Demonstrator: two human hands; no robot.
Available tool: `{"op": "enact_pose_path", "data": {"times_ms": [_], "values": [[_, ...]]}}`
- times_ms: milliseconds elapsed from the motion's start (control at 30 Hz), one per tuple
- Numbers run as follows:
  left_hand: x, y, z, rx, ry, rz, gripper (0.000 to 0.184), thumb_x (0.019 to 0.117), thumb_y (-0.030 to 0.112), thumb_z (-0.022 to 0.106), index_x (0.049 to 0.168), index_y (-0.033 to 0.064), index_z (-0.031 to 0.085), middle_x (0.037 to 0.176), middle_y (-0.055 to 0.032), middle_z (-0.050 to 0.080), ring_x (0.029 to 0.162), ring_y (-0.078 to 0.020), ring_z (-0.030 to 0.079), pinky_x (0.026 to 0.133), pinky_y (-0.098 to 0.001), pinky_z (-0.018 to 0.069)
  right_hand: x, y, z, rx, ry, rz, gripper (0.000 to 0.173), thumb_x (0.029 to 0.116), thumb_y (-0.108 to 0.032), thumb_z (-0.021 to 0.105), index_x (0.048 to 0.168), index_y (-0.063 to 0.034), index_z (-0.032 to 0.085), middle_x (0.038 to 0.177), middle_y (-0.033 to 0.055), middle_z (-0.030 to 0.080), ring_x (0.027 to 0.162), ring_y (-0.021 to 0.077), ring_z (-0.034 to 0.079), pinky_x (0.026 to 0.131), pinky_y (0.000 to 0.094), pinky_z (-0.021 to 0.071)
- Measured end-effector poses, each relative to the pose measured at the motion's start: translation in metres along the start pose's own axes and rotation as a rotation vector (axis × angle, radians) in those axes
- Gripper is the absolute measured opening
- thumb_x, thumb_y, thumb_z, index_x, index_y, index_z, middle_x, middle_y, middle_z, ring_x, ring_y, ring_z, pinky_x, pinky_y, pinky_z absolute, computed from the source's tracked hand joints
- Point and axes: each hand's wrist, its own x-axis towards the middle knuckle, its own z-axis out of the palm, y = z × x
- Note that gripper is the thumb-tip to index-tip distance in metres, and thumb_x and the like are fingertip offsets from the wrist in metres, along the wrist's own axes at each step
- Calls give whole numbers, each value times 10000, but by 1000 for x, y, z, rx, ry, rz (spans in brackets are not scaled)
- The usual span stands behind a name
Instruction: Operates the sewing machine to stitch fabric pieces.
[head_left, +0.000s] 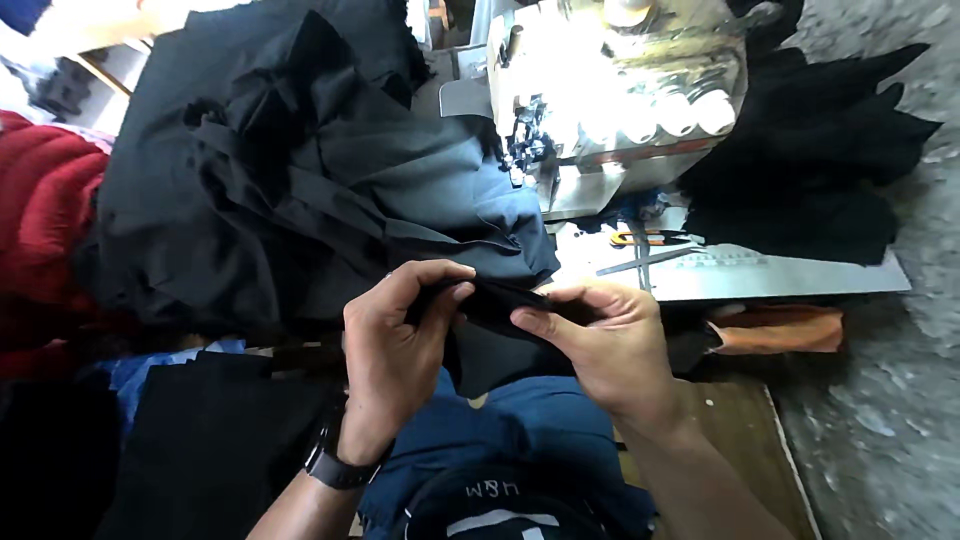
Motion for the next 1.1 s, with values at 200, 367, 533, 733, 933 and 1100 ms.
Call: {"op": "enact_pose_path", "data": {"times_ms": [200, 367, 533, 733, 933, 1100], "values": [[2, -2, -1, -10, -8, -26, 131, 958, 33, 693, 1086, 34, 714, 929, 13, 730, 703, -48, 685, 606, -200, 612, -1, -4, -1, 25, 36, 58, 159, 820, -112, 858, 956, -56, 796, 863, 31, 777, 786, 78, 738, 748, 221, 635], [6, -5, 0, 2, -20, -39, 122, 960, 41, 691, 1079, 44, 715, 918, 20, 731, 692, -50, 683, 600, -202, 609, 1, -2, -3, -11, 39, 8, 93, 846, -97, 833, 917, -55, 789, 844, 29, 774, 766, 75, 732, 738, 219, 632], [19, -9, -7, 80, -47, -50, 147, 948, 44, 708, 1094, 53, 715, 953, 34, 735, 709, -36, 679, 613, -192, 600, 6, -12, -29, -92, -181, 224, 171, 850, -131, 829, 1000, -53, 799, 839, 18, 777, 728, 68, 728, 680, 195, 623], [32, -16, -2, 87, -68, -52, 146, 930, 51, 737, 1076, 53, 722, 947, 31, 738, 699, -39, 682, 596, -191, 601, 9, -15, -43, -167, -213, 239, 124, 862, -172, 816, 948, -84, 802, 803, -9, 769, 689, 52, 717, 629, 175, 611], [45, -25, 6, 101, -89, -61, 141, 946, 71, 725, 1086, 60, 714, 969, 39, 731, 711, -34, 681, 605, -187, 601, 17, -9, -48, -167, -206, 218, 89, 886, -150, 789, 936, -76, 790, 802, -11, 765, 686, 51, 714, 623, 179, 615], [58, -32, 1, 131, -90, -25, 115, 962, 119, 713, 1075, 113, 726, 983, 69, 742, 722, -28, 691, 610, -185, 607, 27, 4, -40, -72, -163, 193, 77, 867, -128, 804, 912, -69, 783, 798, -13, 761, 678, 44, 709, 617, 181, 614]]}}
